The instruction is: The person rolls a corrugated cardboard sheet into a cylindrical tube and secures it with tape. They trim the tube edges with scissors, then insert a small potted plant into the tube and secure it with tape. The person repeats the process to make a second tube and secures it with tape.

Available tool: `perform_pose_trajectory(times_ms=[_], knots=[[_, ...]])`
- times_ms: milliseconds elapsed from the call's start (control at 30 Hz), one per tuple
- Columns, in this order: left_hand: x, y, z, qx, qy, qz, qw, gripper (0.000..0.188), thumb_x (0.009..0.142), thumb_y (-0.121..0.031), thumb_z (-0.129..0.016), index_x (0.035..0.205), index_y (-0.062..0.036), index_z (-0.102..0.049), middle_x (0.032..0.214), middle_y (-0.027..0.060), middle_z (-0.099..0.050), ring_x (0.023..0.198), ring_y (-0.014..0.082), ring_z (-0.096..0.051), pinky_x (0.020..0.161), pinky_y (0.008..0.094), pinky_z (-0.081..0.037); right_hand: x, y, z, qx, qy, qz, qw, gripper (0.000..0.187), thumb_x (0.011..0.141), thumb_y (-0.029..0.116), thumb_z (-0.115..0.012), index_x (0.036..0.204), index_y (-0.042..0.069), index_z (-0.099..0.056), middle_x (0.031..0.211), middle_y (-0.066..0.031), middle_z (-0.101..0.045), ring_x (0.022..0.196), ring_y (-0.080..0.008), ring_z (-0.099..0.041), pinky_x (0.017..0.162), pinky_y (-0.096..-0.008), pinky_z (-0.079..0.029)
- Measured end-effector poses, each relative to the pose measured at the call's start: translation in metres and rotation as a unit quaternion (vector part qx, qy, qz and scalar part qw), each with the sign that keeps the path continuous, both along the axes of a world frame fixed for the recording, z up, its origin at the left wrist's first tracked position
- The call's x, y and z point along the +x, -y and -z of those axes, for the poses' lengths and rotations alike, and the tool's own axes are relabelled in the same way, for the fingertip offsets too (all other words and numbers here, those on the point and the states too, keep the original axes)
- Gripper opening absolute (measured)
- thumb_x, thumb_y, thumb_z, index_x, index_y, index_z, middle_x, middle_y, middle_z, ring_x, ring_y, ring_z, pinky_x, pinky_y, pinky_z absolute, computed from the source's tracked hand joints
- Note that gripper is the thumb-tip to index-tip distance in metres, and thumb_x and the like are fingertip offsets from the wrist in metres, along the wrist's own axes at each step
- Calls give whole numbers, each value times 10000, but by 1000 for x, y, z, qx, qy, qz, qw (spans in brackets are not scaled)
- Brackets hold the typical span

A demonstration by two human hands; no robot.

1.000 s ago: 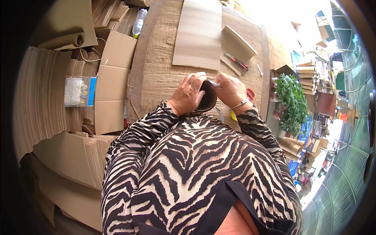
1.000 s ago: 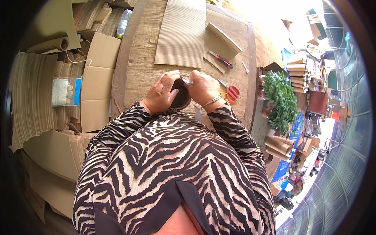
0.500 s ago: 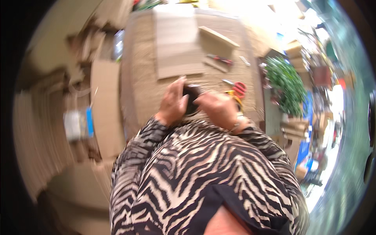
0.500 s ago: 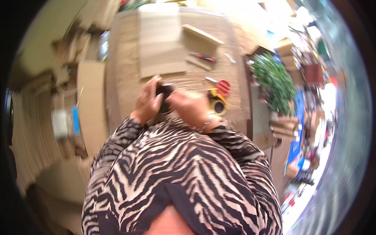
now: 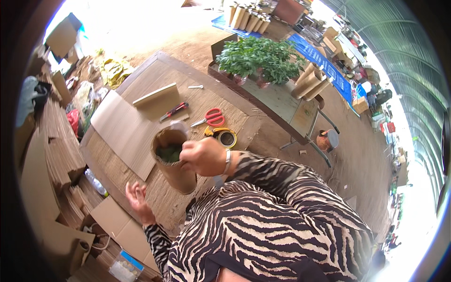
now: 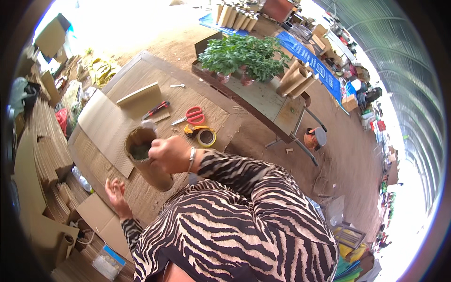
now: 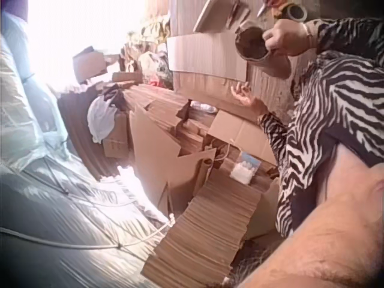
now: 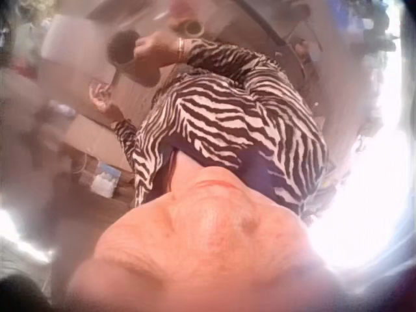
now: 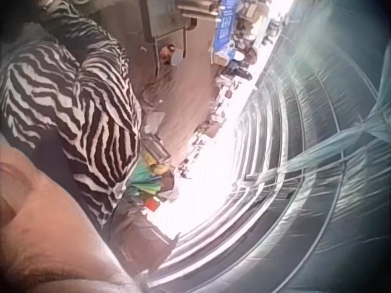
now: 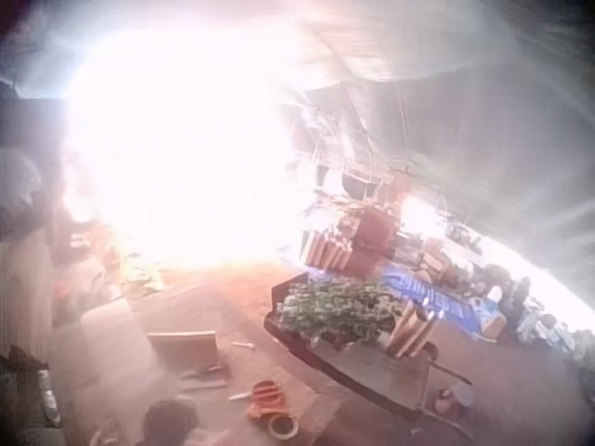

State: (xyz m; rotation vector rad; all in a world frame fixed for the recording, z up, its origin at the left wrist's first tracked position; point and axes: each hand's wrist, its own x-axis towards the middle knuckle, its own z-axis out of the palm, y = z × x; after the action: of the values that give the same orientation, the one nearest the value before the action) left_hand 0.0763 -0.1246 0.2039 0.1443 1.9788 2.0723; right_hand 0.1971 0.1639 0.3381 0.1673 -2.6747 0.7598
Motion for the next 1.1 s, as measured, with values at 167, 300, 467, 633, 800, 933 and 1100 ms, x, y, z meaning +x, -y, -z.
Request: perform_pose_trajectory(times_ms=[167,300,467,633,800,933,1100], knots=[[22,16,19,-104,50,-6,993,509,1023,-182,-534,1467,-35,-332,1157,78,-584,940,159,-598,871,294,-500,64,-82,-71,-35,-35,160,986,139,764,183,-709,863,102,-657,854,-76,-634,735,-312,-643,646,-414,-531],[33,-17,21,-177,0,43,983,499,1013,-124,-526,1462,-22,-331,1148,94,-582,935,176,-603,861,307,-516,120,-144,-99,12,-21,264,964,155,748,146,-761,836,75,-655,801,-96,-612,704,-311,-632,603,-386,-510],[31,-104,11,-227,0,74,971,505,990,-57,-536,1455,-13,-345,1155,108,-583,938,180,-603,851,310,-526,181,-260,-70,63,-2,396,916,191,770,219,-765,794,76,-642,767,-110,-588,715,-337,-613,591,-414,-485],[52,-223,0,-283,-2,143,948,484,973,-27,-552,1430,-32,-395,1125,113,-607,929,179,-615,834,307,-530,265,-420,12,43,42,531,845,185,814,252,-709,773,81,-650,788,-122,-633,734,-346,-640,621,-448,-513],[95,-322,-14,-434,-43,334,836,512,888,-29,-669,1370,-59,-498,1165,100,-657,903,171,-644,819,311,-535,350,-578,115,18,147,647,748,259,828,333,-706,807,76,-678,856,-167,-657,825,-379,-649,709,-477,-523],[113,-348,-14,-461,35,356,812,514,869,-59,-691,1352,-61,-514,1157,102,-666,922,186,-658,835,310,-539,407,-678,185,34,193,697,689,282,829,374,-714,869,96,-698,893,-179,-655,864,-394,-645,735,-492,-521],[115,-353,-18,-524,39,358,772,506,859,-97,-707,1334,-69,-536,1140,109,-677,932,205,-667,843,326,-540,441,-771,214,-2,259,726,637,314,844,388,-701,899,78,-697,932,-203,-677,918,-402,-650,787,-491,-519]])
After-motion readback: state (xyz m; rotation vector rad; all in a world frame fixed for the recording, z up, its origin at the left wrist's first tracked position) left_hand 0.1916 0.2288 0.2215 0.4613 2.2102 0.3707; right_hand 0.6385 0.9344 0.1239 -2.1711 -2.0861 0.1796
